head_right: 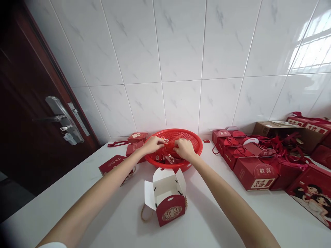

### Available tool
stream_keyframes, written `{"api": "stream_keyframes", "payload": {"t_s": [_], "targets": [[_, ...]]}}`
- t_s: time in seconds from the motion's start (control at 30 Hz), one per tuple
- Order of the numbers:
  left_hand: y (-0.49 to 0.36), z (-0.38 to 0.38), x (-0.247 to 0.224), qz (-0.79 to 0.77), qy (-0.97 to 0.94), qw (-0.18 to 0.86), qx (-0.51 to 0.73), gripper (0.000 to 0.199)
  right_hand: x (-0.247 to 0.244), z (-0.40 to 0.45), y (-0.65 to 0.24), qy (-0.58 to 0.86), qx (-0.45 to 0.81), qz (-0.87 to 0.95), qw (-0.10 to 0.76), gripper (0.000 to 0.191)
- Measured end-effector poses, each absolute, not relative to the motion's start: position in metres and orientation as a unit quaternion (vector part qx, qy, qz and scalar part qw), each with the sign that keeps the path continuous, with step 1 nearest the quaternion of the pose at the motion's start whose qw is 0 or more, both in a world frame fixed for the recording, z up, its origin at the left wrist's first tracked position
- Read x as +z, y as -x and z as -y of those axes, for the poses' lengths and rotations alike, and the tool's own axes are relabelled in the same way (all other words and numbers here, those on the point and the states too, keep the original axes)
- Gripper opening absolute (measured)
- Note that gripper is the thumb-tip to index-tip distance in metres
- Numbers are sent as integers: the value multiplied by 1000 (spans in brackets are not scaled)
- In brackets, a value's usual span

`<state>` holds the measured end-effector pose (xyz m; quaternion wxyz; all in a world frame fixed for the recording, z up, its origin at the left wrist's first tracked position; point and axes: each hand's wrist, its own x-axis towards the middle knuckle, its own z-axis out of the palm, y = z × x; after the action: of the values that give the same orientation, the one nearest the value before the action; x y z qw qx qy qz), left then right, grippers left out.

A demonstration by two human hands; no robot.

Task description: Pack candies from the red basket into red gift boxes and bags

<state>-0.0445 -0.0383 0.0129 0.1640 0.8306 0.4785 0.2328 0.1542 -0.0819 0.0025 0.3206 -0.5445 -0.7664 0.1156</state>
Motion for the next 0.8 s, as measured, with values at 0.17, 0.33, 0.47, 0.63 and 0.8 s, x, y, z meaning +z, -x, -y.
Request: {"api": "stream_keyframes", "payload": {"t_s": [0.17,0.33,0.47,0.63,0.8], "targets": [[55,33,22,-466,-729,279,417,15,-4,72,-175,545,179,702,422,20],[53,31,17,-447,-587,406,539,22,-11,68,-187,522,239,634,519,30],[47,35,14,-405,-542,483,555,21,-15,64,-189,506,264,590,571,33],[41,40,15,-353,-542,623,440,16,-12,67,-188,480,318,586,570,27],[34,42,6,-445,-614,549,353,29,-3,82,-179,470,280,582,602,21]]}}
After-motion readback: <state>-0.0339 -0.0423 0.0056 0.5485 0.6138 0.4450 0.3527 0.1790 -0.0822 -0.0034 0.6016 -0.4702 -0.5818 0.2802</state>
